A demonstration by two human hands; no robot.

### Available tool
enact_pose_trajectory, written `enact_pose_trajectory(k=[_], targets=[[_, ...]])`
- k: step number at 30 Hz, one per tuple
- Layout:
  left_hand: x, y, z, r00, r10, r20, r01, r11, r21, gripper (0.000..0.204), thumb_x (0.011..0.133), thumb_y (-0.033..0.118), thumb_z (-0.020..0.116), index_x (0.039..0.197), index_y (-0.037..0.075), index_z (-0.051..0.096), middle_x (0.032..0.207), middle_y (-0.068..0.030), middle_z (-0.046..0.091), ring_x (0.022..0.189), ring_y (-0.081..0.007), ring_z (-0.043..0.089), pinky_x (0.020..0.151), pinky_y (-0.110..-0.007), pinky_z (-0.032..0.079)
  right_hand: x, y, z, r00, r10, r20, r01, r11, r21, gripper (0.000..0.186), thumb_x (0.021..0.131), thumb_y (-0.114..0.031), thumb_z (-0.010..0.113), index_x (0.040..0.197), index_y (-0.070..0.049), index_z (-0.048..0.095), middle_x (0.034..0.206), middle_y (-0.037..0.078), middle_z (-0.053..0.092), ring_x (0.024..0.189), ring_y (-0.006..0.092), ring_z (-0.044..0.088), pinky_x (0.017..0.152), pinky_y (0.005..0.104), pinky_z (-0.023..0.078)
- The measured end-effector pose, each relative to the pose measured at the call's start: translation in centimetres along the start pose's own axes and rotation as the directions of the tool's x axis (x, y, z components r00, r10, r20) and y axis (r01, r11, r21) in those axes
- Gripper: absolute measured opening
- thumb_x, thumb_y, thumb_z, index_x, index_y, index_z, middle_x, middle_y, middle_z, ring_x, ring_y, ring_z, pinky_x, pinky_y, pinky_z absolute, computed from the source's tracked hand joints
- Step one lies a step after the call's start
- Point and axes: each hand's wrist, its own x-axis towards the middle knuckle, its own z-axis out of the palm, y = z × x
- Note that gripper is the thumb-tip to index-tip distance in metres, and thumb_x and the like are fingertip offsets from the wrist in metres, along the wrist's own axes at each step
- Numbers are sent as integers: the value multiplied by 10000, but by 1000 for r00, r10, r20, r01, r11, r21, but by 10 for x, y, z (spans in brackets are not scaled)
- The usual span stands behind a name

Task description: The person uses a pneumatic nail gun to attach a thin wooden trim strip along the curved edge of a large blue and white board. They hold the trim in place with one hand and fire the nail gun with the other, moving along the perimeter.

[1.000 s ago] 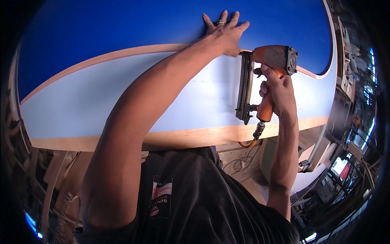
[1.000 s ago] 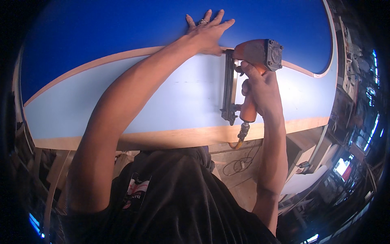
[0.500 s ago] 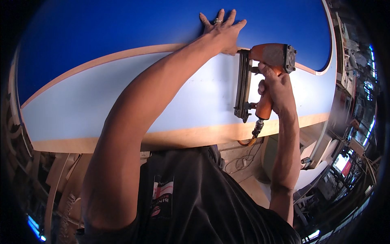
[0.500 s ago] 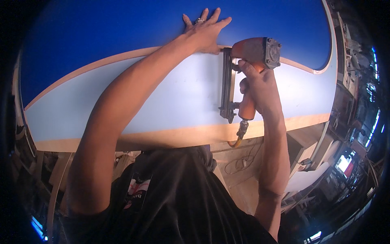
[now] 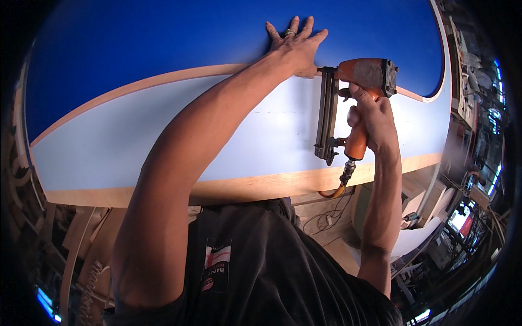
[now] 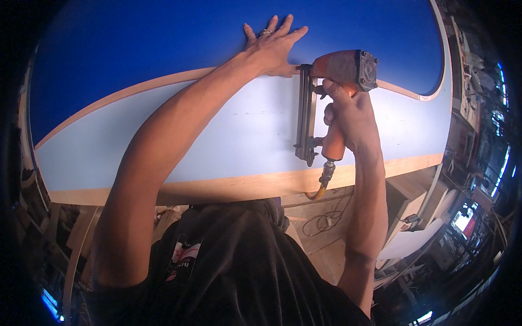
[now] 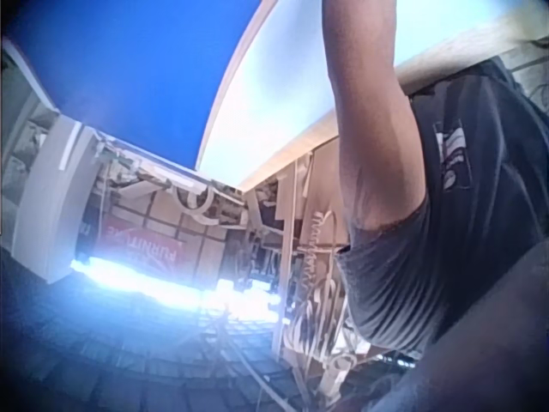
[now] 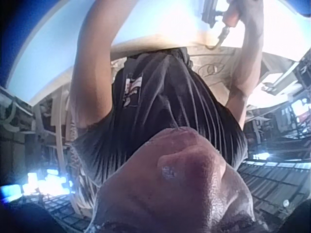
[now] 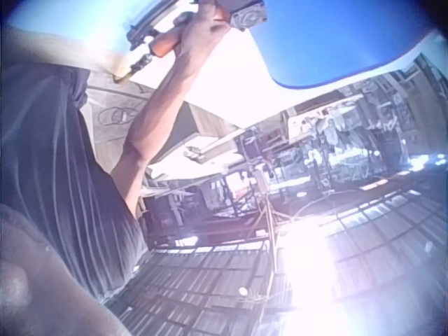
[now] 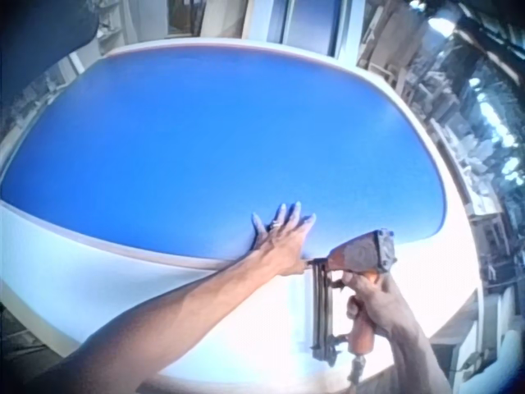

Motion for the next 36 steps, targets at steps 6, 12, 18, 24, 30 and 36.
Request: enact_pose_trajectory(k=[6,12,18,24,30,36], targets=[[-1,0,1,1000,-3,-11,3,1000,13,1162,767,578,900,1712,323,273,1814,-132,92,1659,-428,78,1164,-911,78,2,-2,2,999,40,-1,-40,999,-20,406,991,-354,786,1107,23,692,879,59,697,587,95,560,508,283,462],[0,-2,7,999,4,-44,-3,999,44,1163,766,556,903,1713,324,270,1812,-137,96,1658,-426,86,1164,-911,85,-1,-5,8,998,54,-16,-54,998,-20,341,1018,-306,748,1147,2,674,937,75,709,590,81,557,505,272,455],[-1,3,-13,999,-10,39,9,1000,18,1208,744,462,946,1719,318,248,1815,-138,69,1662,-413,76,1196,-879,92,-4,-8,7,1000,23,15,-23,1000,-8,364,985,-328,788,1116,-23,639,792,3,585,604,84,583,527,267,483],[-3,-6,-22,992,-80,100,75,996,57,1237,732,332,961,1723,341,221,1822,-87,52,1674,-339,67,1265,-805,93,-65,24,-12,980,59,-192,-37,993,115,374,999,-308,743,1196,6,691,789,23,651,583,95,577,512,282,457],[-6,-7,-29,991,-84,103,73,992,107,1265,705,344,970,1722,365,217,1822,-66,65,1676,-317,65,1280,-781,96,-182,72,-54,800,23,-599,77,987,141,369,1016,-277,738,1241,15,730,776,19,626,611,88,547,531,280,421],[-3,-17,-30,987,-85,140,67,990,124,1290,699,359,975,1727,362,194,1822,-94,28,1675,-340,49,1276,-781,94,-269,168,-89,497,115,-860,10,990,138,321,996,-233,792,1183,-9,656,837,25,620,639,109,561,559,274,438]])
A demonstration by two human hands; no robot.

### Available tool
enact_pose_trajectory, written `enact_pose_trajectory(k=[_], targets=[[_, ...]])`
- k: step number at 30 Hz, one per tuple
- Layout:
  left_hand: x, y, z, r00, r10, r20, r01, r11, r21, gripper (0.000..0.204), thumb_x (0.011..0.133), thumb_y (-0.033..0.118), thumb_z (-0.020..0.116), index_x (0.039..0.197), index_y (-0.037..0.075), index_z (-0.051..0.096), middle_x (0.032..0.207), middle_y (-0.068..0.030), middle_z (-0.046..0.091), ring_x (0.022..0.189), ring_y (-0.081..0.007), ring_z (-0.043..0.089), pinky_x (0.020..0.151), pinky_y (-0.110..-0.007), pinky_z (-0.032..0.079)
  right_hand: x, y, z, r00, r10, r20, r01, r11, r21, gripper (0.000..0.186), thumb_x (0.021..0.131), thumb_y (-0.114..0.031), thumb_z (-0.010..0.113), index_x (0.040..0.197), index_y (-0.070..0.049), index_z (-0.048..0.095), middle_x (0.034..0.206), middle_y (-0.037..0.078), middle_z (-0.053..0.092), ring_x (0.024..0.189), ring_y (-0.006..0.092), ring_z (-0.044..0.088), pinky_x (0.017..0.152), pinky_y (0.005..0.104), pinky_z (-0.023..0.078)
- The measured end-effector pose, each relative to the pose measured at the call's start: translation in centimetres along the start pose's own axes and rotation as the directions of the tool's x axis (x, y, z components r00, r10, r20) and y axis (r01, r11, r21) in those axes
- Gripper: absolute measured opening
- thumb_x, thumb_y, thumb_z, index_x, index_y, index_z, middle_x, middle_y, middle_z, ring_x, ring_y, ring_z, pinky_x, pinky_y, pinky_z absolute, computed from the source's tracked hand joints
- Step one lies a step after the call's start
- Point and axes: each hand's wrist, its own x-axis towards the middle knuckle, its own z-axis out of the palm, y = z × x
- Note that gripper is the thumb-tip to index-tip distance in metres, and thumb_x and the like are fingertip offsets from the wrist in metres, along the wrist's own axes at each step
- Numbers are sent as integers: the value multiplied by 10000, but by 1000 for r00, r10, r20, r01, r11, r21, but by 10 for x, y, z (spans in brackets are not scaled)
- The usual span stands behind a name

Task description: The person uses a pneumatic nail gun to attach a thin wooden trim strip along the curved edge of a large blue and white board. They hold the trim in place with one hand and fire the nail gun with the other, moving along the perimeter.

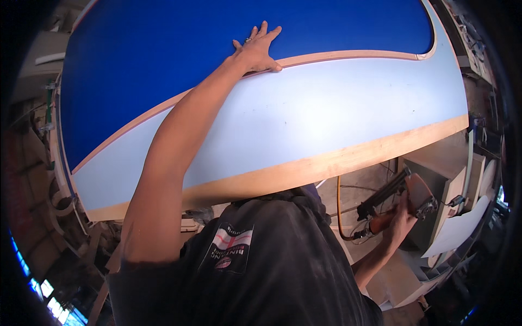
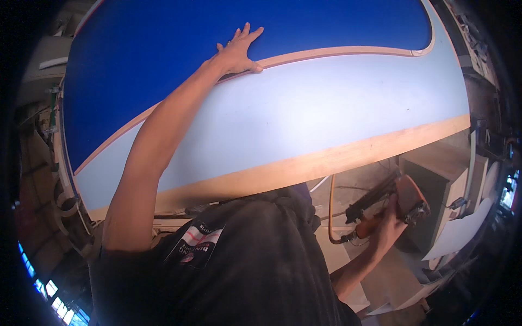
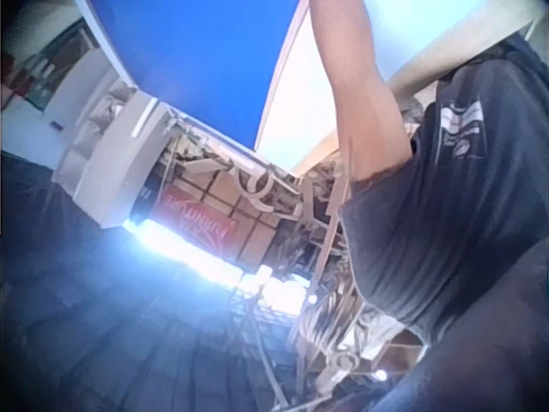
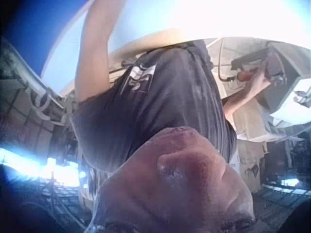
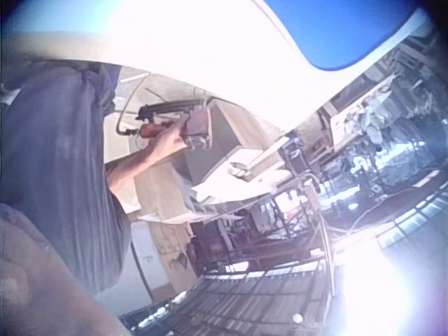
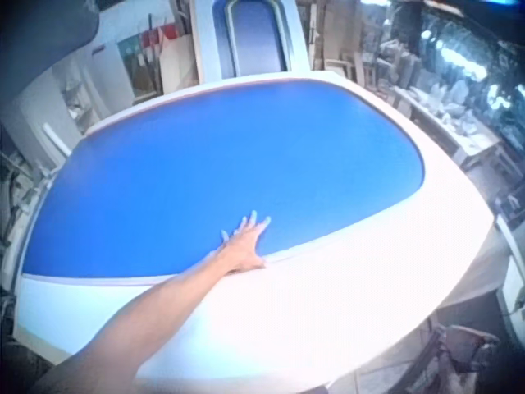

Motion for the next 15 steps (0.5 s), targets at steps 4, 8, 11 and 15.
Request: enact_pose_trajectory(k=[4,8,11,15], targets=[[0,-1,-3,1000,11,1,-11,1000,26,1298,699,364,973,1731,343,186,1820,-119,26,1674,-357,47,1277,-771,95,-3,42,-30,997,60,-58,-58,998,30,354,992,-252,797,1207,-12,652,868,35,635,628,108,579,538,267,462],[2,-1,-8,999,43,-7,-42,997,68,1297,704,362,963,1736,314,178,1817,-141,28,1673,-367,47,1284,-755,96,-14,61,-37,997,49,-52,-42,991,124,358,1002,-236,780,1235,1,646,901,42,644,611,108,578,531,268,469],[-3,0,-11,997,65,-35,-61,992,110,1257,720,369,946,1732,284,205,1813,-147,62,1671,-367,67,1292,-741,96,-14,85,-42,997,41,-63,-32,992,125,343,1012,-223,765,1240,8,652,948,47,661,604,107,570,528,266,464],[-21,-2,-7,978,160,-133,-136,975,173,999,775,376,903,1641,219,432,1735,-134,330,1621,-350,264,1293,-682,186,-15,95,-43,993,79,-88,-69,992,109,339,1017,-222,761,1248,5,664,1000,53,677,613,105,571,527,270,457]])
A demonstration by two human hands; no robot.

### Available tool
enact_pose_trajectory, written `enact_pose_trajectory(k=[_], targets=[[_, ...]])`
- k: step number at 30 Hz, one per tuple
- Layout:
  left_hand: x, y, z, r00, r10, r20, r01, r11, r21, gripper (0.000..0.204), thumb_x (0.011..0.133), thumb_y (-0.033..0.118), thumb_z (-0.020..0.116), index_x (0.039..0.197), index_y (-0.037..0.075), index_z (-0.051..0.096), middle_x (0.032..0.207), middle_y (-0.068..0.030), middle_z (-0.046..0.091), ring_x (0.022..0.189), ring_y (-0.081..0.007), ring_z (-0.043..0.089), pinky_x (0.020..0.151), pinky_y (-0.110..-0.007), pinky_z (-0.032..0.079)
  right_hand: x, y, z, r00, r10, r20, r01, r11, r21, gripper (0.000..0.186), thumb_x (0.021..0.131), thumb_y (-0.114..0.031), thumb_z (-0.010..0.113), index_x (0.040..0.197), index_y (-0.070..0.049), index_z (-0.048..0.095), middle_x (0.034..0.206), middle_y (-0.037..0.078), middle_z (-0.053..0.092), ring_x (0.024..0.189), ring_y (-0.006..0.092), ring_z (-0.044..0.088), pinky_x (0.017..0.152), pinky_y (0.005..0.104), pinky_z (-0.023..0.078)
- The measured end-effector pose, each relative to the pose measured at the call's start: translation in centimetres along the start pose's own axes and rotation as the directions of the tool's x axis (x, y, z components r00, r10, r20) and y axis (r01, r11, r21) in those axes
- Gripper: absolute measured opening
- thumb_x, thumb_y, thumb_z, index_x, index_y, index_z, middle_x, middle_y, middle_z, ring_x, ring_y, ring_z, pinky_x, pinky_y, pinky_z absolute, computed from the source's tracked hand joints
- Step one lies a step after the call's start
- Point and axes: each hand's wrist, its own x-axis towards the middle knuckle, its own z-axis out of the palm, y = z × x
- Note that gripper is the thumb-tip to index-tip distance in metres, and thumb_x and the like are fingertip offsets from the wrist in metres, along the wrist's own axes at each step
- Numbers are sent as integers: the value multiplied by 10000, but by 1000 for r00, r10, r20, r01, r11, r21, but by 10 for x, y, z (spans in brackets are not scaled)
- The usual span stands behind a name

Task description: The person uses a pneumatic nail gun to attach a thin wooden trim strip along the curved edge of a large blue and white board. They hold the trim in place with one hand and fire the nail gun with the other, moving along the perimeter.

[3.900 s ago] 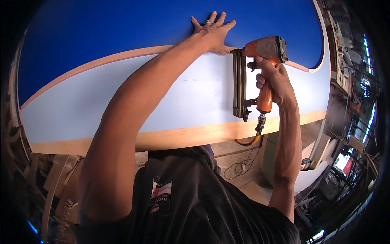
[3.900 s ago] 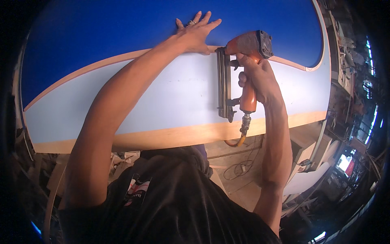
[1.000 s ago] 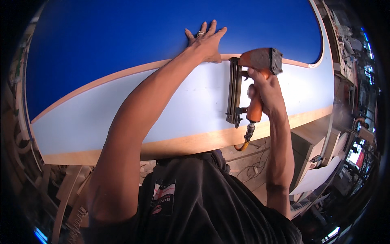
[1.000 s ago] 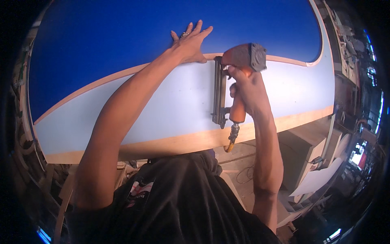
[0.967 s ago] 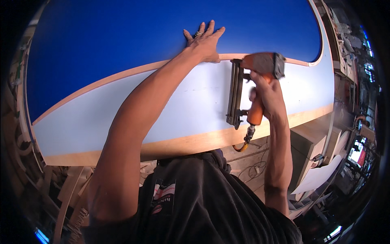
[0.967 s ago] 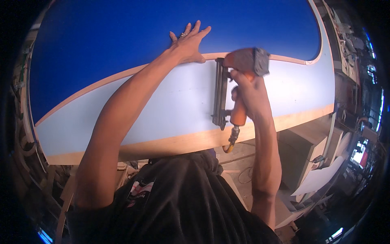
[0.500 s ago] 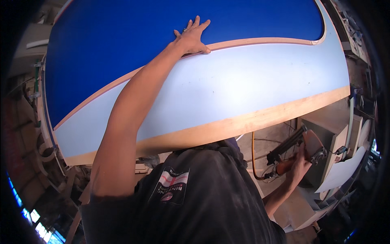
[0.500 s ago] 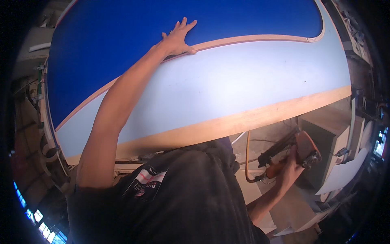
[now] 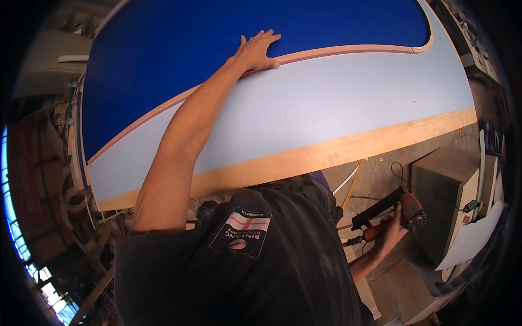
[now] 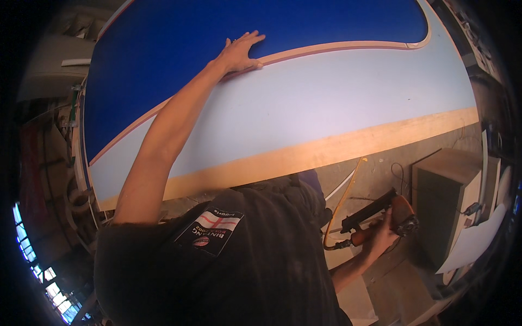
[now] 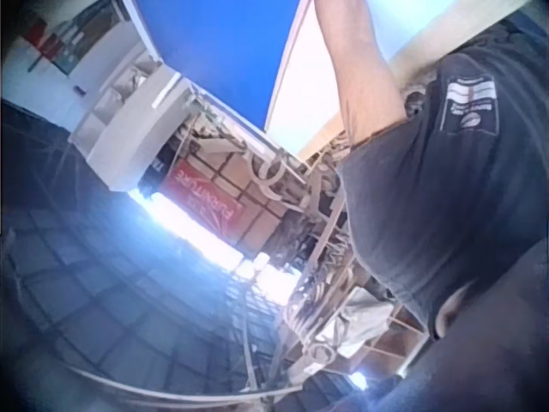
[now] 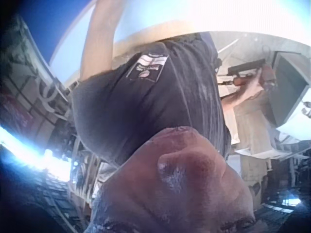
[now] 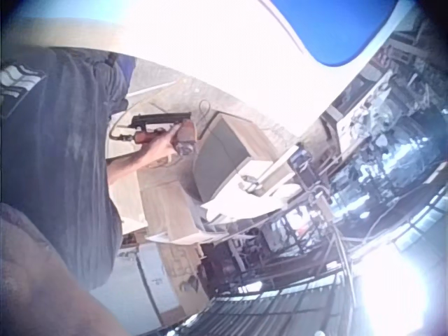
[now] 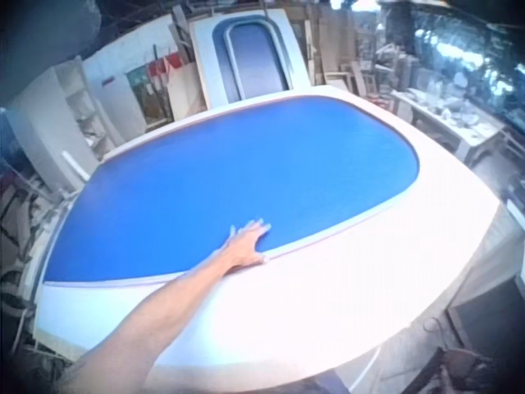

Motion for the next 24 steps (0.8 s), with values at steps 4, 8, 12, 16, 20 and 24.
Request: enact_pose_trajectory(k=[4,8,12,16,20,24], targets=[[-41,3,11,987,-37,-158,27,998,-61,565,804,363,888,1309,148,756,1352,-69,713,1330,-288,605,1158,-558,388,-2,-4,-4,998,50,36,-49,999,-15,367,1011,-234,770,1270,-1,658,1006,57,677,631,110,582,536,277,462],[-79,-20,10,957,-138,-255,128,990,-57,336,835,333,859,1087,114,828,1105,-34,757,1146,-261,651,1046,-477,416,0,3,-8,998,63,2,-63,997,34,356,1020,-244,758,1266,-8,656,887,43,638,635,108,577,551,280,457],[-88,-29,13,943,-151,-297,134,988,-77,227,859,264,836,1017,100,831,1023,-32,750,1096,-254,650,1031,-464,402,9,13,-13,993,107,51,-110,992,61,347,1029,-238,745,1264,0,652,906,50,650,634,105,578,544,280,456],[-86,-33,18,935,-103,-339,87,994,-64,208,853,254,842,984,95,813,1001,-42,741,1063,-261,663,997,-467,420,8,11,-9,996,64,62,-67,997,40,364,1028,-229,747,1289,0,638,984,59,672,626,105,580,545,283,463],[-86,-25,16,939,-124,-321,124,992,-20,176,866,226,825,970,85,806,988,-44,729,1074,-256,640,994,-472,406,5,6,-5,996,35,82,-40,997,59,386,1021,-222,755,1312,-5,626,998,63,675,624,111,588,538,284,462],[-93,-23,20,923,-133,-361,146,989,9,144,880,207,819,966,92,805,1023,-44,722,1110,-254,606,1013,-486,377,9,10,-7,994,39,103,-48,995,86,403,1012,-219,765,1312,4,615,993,66,669,626,117,592,538,282,460]])
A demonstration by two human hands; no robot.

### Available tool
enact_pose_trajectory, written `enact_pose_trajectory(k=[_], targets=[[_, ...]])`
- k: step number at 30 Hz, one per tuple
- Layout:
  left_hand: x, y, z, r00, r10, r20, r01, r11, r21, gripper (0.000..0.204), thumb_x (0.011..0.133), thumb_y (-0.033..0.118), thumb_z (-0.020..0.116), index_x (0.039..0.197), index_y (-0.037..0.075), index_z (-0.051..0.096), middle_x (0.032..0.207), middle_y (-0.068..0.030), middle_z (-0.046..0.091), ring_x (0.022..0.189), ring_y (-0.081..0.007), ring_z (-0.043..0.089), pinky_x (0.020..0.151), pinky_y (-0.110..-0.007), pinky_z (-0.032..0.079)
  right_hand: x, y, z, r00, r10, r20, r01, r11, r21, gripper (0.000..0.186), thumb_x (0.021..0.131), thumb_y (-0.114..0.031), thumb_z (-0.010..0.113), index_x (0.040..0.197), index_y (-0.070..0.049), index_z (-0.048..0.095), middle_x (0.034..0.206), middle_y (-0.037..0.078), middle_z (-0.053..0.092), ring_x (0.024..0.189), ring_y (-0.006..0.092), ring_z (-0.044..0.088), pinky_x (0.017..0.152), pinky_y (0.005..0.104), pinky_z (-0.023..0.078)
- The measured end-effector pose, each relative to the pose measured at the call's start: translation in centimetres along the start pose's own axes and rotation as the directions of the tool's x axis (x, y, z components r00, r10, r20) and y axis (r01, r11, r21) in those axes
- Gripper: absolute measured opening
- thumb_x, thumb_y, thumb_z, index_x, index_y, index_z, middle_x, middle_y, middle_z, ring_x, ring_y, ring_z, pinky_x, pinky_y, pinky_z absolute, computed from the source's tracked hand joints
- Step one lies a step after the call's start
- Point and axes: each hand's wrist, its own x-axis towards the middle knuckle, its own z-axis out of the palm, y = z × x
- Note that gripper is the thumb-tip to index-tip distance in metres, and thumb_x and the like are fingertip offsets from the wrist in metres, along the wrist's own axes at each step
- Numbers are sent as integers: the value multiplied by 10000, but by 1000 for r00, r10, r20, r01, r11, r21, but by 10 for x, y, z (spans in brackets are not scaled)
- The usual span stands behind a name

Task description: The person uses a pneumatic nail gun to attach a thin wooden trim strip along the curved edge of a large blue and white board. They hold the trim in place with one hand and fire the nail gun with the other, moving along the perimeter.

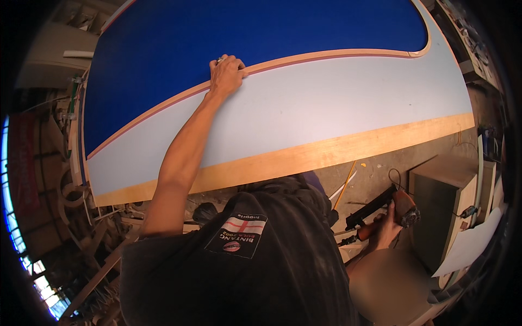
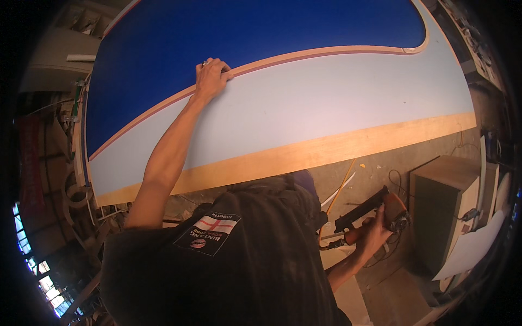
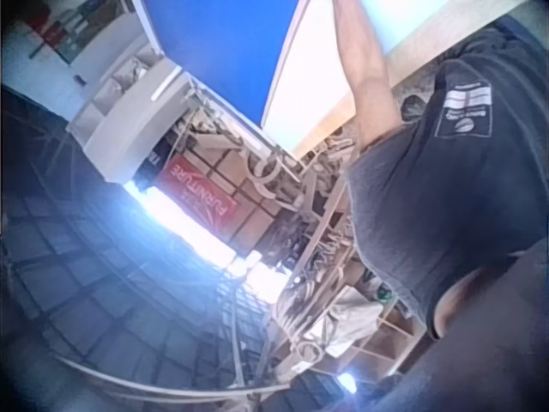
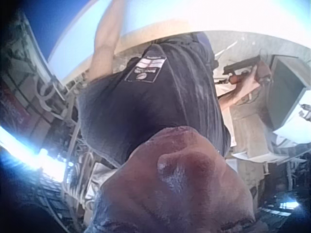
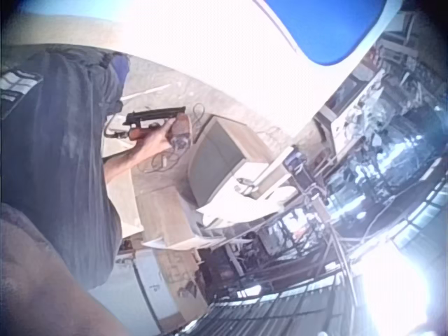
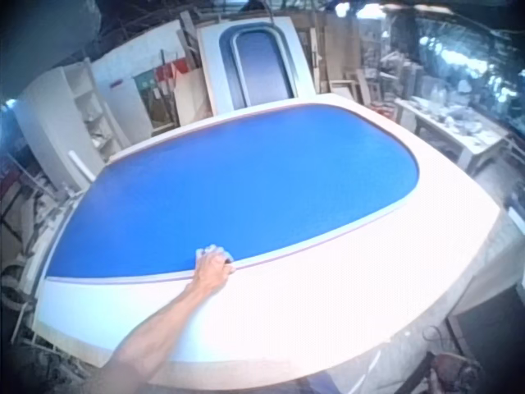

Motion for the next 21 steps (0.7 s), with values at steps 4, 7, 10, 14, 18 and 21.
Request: enact_pose_trajectory(k=[4,7,10,14,18,21], targets=[[-7,-9,-3,1000,-19,14,19,999,-36,210,889,221,812,1064,104,794,1107,-52,716,1159,-264,599,1061,-506,373,-6,-14,9,1000,17,8,-16,1000,-16,494,991,-298,806,1319,-5,579,1028,60,641,663,108,579,573,272,460],[-5,5,0,998,-68,2,68,992,-108,304,896,251,809,1171,125,774,1202,-52,708,1252,-267,589,1095,-533,368,-11,-23,11,1000,12,-21,-13,999,-43,501,984,-313,814,1304,-4,584,994,61,641,658,109,582,581,276,465],[11,45,7,1000,-14,-11,13,990,-143,379,900,273,807,1255,151,751,1294,-45,686,1343,-261,561,1092,-560,370,-9,-20,10,1000,15,-8,-16,999,-50,435,1007,-249,783,1305,-3,583,927,55,620,628,110,578,533,280,448],[56,99,23,999,-9,40,18,977,-215,356,890,305,825,1212,159,782,1233,-38,741,1269,-261,623,1062,-574,383,-5,-21,11,999,2,51,0,999,-38,431,1011,-238,782,1312,-2,584,919,54,619,627,108,575,519,281,441],[99,137,23,980,23,197,22,975,-221,313,858,314,851,1120,147,816,1088,-41,798,1102,-252,707,993,-541,404,-12,-27,11,1000,2,18,-2,1000,-21,485,996,-292,801,1329,0,603,899,51,639,644,108,592,553,282,458],[120,143,25,954,30,299,16,988,-151,266,836,307,867,1028,131,816,986,-53,807,1040,-260,728,987,-555,401,-12,-26,10,999,45,1,-45,998,-45,469,1003,-276,791,1331,2,604,907,48,633,643,108,581,551,279,454]])
